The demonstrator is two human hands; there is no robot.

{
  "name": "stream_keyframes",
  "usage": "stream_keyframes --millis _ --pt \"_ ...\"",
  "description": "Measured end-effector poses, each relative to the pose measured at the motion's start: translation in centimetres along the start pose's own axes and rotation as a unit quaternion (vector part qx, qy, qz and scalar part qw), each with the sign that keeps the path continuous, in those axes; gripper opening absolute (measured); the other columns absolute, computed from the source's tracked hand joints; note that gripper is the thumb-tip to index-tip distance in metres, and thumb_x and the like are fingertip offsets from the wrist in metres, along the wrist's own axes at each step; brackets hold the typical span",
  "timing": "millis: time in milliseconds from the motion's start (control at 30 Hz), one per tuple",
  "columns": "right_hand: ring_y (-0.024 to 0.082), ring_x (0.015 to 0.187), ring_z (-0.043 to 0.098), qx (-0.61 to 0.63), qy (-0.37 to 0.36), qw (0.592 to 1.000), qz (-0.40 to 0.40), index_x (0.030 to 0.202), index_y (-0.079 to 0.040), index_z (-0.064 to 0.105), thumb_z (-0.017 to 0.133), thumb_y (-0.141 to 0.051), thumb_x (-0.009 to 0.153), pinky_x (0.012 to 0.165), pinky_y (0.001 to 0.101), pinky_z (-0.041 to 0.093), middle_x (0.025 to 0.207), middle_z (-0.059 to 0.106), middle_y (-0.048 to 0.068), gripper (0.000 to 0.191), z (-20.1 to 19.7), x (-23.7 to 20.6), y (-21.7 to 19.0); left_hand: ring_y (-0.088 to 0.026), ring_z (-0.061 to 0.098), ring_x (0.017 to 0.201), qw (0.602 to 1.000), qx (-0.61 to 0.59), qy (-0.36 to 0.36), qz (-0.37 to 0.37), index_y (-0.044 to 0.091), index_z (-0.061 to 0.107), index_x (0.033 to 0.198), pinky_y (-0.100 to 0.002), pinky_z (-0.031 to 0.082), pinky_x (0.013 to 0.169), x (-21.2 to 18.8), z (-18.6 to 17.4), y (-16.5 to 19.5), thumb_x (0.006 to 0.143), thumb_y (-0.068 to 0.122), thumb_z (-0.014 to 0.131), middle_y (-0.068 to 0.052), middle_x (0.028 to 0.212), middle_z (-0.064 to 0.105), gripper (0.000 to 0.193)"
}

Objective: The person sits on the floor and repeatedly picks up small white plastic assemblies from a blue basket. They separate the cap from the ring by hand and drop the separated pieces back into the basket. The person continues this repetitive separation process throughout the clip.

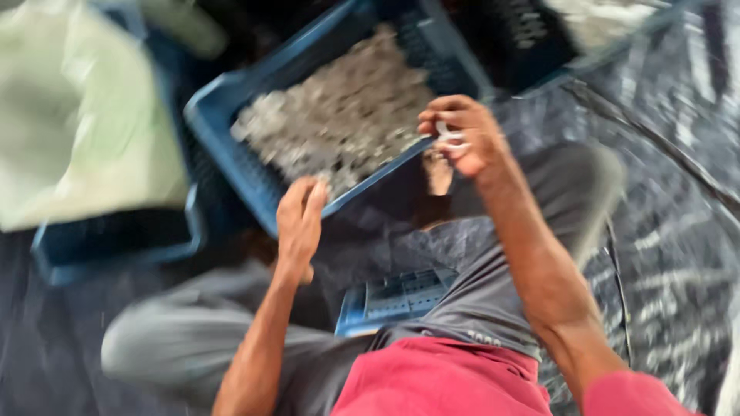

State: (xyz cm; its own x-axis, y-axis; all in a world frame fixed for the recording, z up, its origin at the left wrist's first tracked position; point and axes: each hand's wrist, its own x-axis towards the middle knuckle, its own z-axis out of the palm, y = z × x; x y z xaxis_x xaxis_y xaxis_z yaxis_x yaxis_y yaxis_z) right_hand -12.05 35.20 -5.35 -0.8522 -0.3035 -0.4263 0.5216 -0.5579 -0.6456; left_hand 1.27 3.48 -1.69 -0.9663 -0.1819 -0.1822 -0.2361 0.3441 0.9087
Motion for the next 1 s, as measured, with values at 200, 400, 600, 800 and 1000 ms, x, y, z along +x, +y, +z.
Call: stream_keyframes --millis 200,400,600,800,1000 --pt "0.02 0.079 0.071 -0.125 0.009 0.992 0.022 0.107 -0.008 0.067 0.074 -0.007 0.098 0.056 0.029 0.055 0.089 0.07 0.007 0.011 2.9 0.7 1.8 -0.013 0.071 0.089 0.952 -0.293 0.091 -0.002 0.002 0.07 0.106 -0.027 0.057 0.076 2.0 -7.0 2.3 0.106 0.026 0.06 -0.003 0.099 0.07 0.026" --pt "0.014 0.068 0.066 -0.365 -0.079 0.921 0.111 0.113 -0.004 0.072 0.072 -0.011 0.098 0.054 0.0264 0.05 0.082 0.069 0.006 0.016 5.6 7.7 7.7 -0.015 0.076 0.093 0.941 -0.319 0.111 0.034 0.007 0.069 0.106 -0.029 0.06 0.082 3.8 -12.9 3.2 0.106 0.032 0.059 -0.001 0.104 0.072 0.027" --pt "0.028 0.072 0.069 -0.81 -0.293 0.509 0.004 0.115 -0.017 0.077 0.079 -0.022 0.083 0.059 0.0421 0.055 0.09 0.074 0.011 0.032 9.2 14.9 18.1 -0.014 0.077 0.091 0.909 -0.384 0.158 -0.028 0.008 0.071 0.104 -0.03 0.062 0.08 4.6 -15.2 1.9 0.103 0.034 0.061 -0.002 0.102 0.075 0.029" --pt "0.038 0.078 0.071 -0.854 -0.426 0.294 -0.06 0.142 -0.02 0.062 0.05 -0.024 0.109 0.067 0.0505 0.056 0.089 0.071 0.02 0.035 8.1 17.8 26.5 -0.016 0.076 0.098 0.891 -0.407 0.198 0.007 0.007 0.072 0.112 -0.031 0.061 0.087 3.2 -17.6 1.4 0.11 0.035 0.062 -0.004 0.107 0.075 0.03" --pt "0.038 0.075 0.071 -0.851 -0.401 0.301 -0.154 0.132 -0.014 0.064 0.061 -0.019 0.076 0.061 0.0495 0.056 0.089 0.072 0.022 0.056 5.8 19.2 28.6 -0.015 0.076 0.096 0.887 -0.419 0.192 -0.02 0.007 0.072 0.112 -0.031 0.061 0.087 3.7 -18.6 1.5 0.111 0.036 0.059 -0.004 0.104 0.076 0.031"
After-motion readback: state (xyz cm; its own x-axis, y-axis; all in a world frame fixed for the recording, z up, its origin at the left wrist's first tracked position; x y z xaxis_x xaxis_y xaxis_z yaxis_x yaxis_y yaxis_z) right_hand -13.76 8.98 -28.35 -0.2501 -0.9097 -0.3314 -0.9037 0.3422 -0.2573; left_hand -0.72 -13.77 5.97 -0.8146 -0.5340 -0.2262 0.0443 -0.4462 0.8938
